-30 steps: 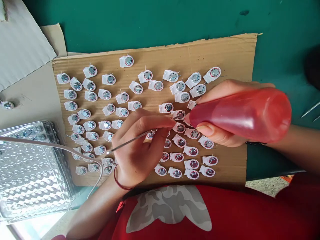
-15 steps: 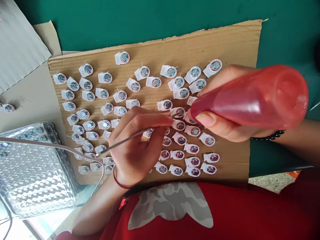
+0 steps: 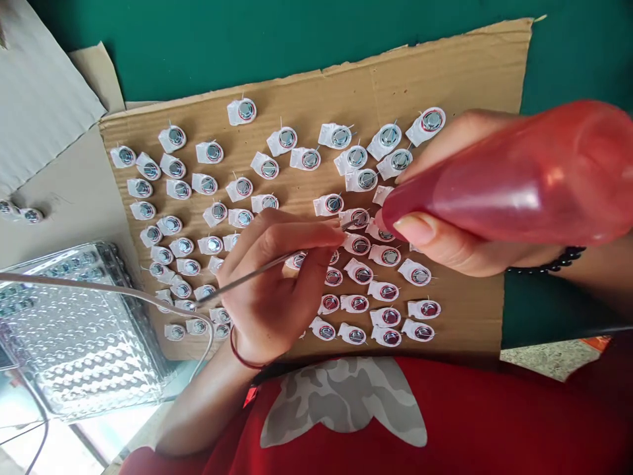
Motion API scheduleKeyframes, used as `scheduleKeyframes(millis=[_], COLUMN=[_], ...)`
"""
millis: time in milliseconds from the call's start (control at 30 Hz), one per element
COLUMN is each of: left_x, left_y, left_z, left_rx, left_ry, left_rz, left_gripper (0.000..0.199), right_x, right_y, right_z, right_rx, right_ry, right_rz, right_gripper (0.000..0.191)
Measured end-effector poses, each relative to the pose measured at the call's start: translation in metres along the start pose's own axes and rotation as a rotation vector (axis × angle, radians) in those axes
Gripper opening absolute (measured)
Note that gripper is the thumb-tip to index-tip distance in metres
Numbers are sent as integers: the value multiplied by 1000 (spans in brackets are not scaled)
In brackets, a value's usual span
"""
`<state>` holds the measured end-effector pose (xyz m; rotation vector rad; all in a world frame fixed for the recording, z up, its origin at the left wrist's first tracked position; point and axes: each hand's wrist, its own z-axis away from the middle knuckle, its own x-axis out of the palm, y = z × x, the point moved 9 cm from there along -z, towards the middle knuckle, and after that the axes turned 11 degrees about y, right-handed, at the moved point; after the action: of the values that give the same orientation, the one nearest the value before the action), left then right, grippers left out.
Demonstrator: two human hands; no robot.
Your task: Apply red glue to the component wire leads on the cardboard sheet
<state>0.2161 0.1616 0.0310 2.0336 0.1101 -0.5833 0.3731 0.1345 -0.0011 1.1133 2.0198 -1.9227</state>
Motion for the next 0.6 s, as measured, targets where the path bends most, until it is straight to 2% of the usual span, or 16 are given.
scheduleKeyframes(millis=[100,200,433,600], left_x=[0,-1,0,-1], left_y=[1,0,2,3], left_z=[0,0,0,-1], left_rx=[2,-9,-1,9], left_ry=[6,10,-16,-7], left_rz=[6,-9,-49,-27], left_gripper=[30,30,30,30], right_x=[-3,-7,-5,-6], right_y=[2,-2,4,4], right_z=[-1,-2,-3,-3], right_rx=[19,-10,96,119], right_ry=[31,54,5,9], right_rz=[67,18,72,20], right_gripper=[48,45,45,43])
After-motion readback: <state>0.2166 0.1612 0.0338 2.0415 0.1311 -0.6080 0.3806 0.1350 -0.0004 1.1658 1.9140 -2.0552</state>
